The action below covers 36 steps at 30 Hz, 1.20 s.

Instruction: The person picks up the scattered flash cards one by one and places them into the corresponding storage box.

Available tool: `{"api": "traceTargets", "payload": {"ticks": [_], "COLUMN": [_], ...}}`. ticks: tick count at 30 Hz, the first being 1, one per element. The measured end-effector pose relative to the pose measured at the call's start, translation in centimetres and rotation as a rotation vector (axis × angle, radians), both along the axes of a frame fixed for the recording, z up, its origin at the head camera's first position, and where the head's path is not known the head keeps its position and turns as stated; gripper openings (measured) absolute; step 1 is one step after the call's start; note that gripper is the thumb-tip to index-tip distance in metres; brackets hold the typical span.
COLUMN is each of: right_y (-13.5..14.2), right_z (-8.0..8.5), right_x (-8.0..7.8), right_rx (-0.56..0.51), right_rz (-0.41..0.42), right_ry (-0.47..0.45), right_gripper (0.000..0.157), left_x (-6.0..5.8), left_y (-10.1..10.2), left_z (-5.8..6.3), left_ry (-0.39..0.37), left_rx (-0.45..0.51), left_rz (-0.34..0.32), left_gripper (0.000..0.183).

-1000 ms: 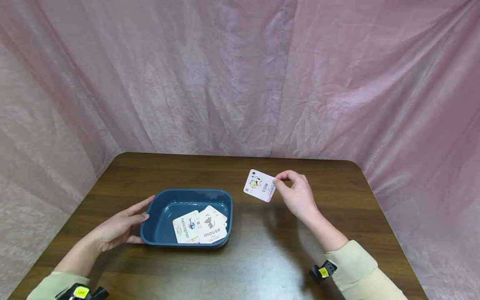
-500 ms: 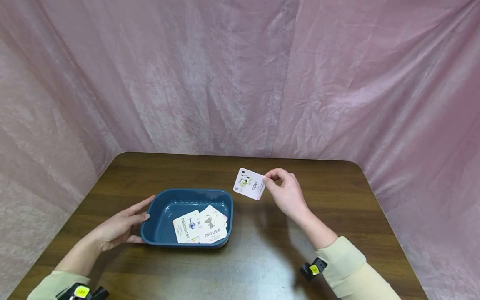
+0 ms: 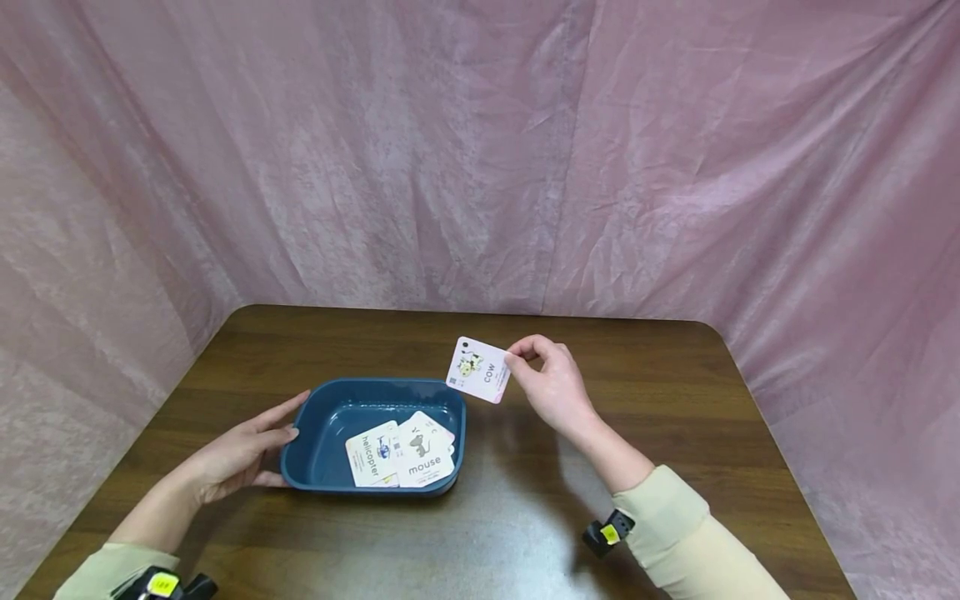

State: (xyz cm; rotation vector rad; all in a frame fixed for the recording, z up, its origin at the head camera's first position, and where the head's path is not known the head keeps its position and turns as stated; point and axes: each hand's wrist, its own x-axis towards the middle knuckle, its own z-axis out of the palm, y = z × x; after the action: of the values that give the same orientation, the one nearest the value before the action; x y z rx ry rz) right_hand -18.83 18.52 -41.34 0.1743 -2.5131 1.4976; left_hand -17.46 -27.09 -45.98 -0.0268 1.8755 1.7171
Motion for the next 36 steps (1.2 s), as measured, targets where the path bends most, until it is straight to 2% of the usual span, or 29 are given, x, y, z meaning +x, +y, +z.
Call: {"api": "traceTargets", "payload": {"ticks": [20, 28, 36], "right_y": [-3.6, -4.9, -5.8], "right_z": [-0.2, -0.6, -1.2], "right_x": [-0.1, -0.2, -0.2], "right_rx": [0.033, 0.052, 0.121], "right_rz": [0.077, 0.104, 0.118], "right_ry": [-0.006, 0.029, 0.052], "right_gripper": [0.009, 0.005, 0.006], "left_x": [0.3, 0.3, 0.1], "left_y": [0.0, 0.0, 0.1], "left_z": [-0.1, -0.1, -0.1], "left_ry": [-0.007, -0.004, 0.003], "left_rx": [-0.009, -0.012, -0.013], "left_rz": [0.008, 0.007, 0.005], "left_gripper": [0.069, 0.068, 0.068]}}
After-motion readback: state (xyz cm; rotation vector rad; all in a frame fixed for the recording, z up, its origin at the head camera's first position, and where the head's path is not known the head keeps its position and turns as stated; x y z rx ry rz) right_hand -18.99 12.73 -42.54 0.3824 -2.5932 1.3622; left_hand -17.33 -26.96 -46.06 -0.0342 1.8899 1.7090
